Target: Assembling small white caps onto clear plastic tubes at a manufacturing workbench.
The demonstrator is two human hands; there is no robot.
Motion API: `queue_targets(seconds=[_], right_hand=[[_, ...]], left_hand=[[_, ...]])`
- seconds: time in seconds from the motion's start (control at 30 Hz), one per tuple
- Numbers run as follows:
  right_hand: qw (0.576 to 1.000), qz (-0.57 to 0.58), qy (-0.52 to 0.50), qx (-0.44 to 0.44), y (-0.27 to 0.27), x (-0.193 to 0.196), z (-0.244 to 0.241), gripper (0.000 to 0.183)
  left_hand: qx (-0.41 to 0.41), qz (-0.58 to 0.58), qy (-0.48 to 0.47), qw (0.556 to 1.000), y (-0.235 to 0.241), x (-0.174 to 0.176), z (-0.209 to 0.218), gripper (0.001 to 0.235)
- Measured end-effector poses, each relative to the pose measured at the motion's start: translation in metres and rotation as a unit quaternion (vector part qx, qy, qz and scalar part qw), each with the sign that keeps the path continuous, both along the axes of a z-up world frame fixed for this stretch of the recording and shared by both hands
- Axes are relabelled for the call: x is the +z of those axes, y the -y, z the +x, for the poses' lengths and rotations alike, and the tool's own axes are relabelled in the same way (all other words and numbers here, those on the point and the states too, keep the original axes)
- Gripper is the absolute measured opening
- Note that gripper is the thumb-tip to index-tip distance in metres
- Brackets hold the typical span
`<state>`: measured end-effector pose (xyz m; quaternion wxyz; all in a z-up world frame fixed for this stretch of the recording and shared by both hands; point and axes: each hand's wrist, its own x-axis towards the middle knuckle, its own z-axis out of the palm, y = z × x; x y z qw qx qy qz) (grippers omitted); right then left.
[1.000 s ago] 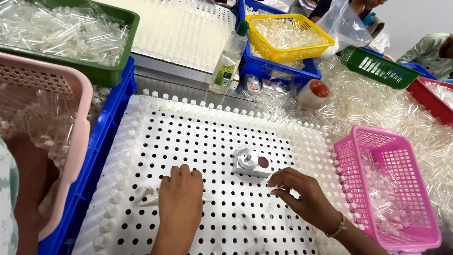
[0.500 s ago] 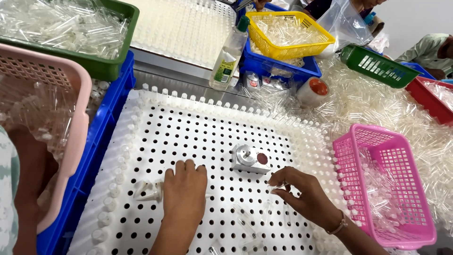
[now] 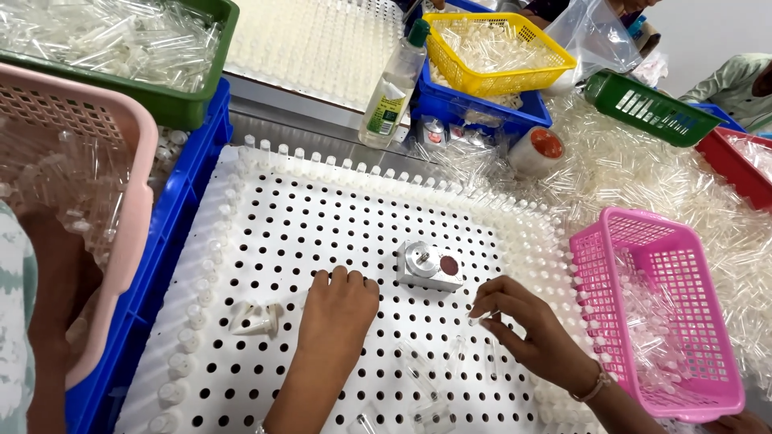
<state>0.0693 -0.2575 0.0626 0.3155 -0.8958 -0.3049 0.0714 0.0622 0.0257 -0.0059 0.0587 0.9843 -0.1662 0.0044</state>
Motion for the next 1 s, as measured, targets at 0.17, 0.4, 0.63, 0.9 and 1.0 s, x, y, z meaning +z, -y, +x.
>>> queue_targets(seconds=[0.17,0.4,0.63,0.9,1.0], right_hand=[[0.998,0.007,0.025,-0.050,0.016,-0.011,0.007,0.022],[0.995,0.010,0.078,-0.065,0.012,-0.006,0.018,0.023],[0.986,-0.023,0.149,-0.064,0.004,-0.008,0.041,0.031],[0.984,-0.041,0.158,-0.071,-0.013,-0.008,0.061,0.030],[0.986,-0.040,0.154,-0.051,-0.018,-0.012,0.062,0.027]], left_hand=[[0.004,-0.104,0.071,0.992,0.008,0.025,-0.022,0.034],[-0.084,-0.088,0.092,0.988,0.046,-0.003,-0.063,0.014],[-0.106,-0.078,0.053,0.990,0.069,-0.048,-0.070,0.006],[-0.097,-0.106,-0.030,0.989,0.055,-0.041,-0.064,0.005],[-0.092,-0.189,-0.018,0.977,0.052,-0.026,-0.068,0.034]])
